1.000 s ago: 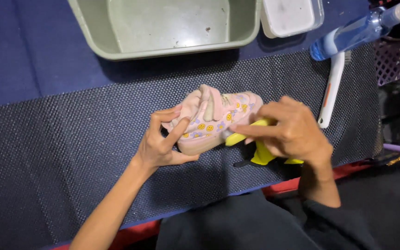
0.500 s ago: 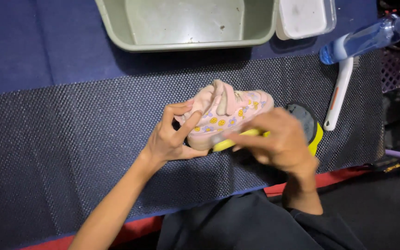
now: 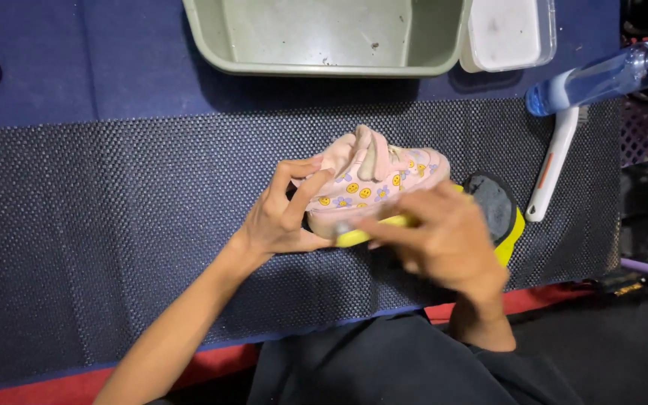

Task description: The person scrubs a pink sneaker with a yellow sponge, focusing on the upper fabric and laces. They hold the shoe steady with one hand while scrubbing with the other, occasionally dipping the sponge into a nearby container of water.

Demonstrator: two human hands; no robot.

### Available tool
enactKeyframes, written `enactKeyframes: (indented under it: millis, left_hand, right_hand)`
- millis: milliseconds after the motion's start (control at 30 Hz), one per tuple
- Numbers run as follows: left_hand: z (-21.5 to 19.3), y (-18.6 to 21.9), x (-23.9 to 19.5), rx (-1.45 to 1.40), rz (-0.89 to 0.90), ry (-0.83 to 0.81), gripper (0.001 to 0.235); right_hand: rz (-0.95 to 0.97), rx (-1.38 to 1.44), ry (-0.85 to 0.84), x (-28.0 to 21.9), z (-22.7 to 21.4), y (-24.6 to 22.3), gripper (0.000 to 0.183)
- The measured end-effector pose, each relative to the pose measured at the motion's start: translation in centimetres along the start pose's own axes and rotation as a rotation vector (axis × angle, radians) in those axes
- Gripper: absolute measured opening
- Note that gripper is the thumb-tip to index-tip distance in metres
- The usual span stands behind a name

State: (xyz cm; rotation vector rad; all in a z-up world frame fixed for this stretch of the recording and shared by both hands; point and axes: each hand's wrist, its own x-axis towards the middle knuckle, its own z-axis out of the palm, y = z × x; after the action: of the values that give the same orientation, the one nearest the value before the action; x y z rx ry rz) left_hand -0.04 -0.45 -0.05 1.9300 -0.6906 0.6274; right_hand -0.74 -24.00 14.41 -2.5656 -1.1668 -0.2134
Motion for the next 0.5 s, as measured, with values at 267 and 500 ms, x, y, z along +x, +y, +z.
enactKeyframes:
  millis: [267,500]
  left_hand:
    - [-0.3,0.3,0.4,-0.013,0.0,0.012,0.088]
    - [0.2,-0.6,-0.5,-0.025,0.011,0.001,0.079]
  right_hand:
    - [0.068,-0.078,-0.019,-2.1,-0.9,1.4,0.017]
    - [-0.013,-0.008,0.074,0.0,2.3,-0.2,0.01]
